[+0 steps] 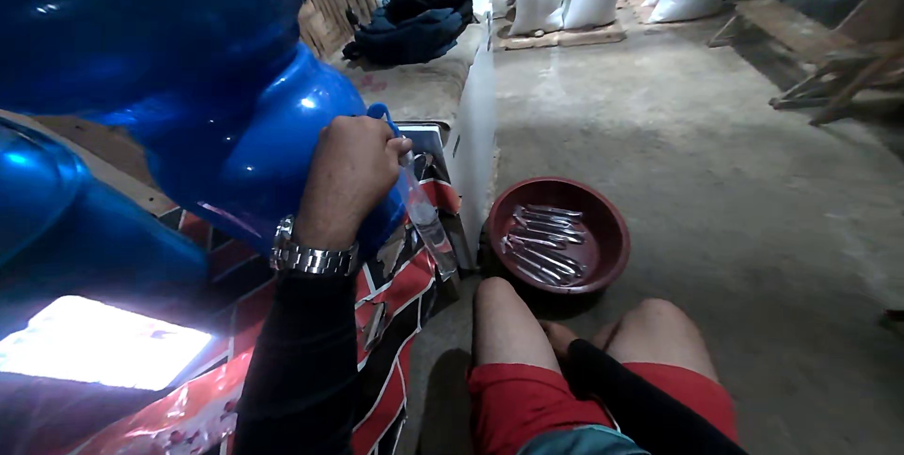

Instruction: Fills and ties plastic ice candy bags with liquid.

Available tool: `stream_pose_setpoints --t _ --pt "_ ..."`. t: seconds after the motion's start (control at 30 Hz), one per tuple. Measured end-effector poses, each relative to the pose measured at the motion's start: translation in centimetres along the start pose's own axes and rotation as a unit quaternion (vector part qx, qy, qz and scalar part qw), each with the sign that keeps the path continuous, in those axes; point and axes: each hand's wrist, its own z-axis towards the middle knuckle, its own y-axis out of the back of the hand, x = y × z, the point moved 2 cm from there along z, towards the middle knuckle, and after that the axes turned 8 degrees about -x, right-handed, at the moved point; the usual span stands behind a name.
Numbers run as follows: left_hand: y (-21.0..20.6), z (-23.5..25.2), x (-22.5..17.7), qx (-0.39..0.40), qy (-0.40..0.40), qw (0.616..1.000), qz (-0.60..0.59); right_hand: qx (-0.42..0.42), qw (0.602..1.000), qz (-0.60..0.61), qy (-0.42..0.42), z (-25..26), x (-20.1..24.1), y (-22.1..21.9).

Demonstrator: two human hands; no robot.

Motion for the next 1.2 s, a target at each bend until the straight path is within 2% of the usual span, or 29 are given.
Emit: stream_pose_setpoints --t 0.2,0.4,1.0,1.2 --pt "-0.1 0.0 0.2 0.006 -0.002 1.000 -0.009 -0.035 0.999 0.015 0.004 1.3 -1.4 -1.4" --pt "0.0 0.0 0.1 0.009 0.005 1.000 -0.009 0.009 1.000 -0.011 -0.009 -0.7 0.6 0.3" --pt "-0.1 -0.1 0.3 -0.007 -0.010 1.000 -0.013 -0.005 1.000 -0.013 -0.003 -0.3 0.2 -0.1" --pt "-0.2 0.0 0.3 -0.007 -0.009 1.000 -0.010 -0.026 0.999 0.019 0.011 0.2 -0.2 -0.9"
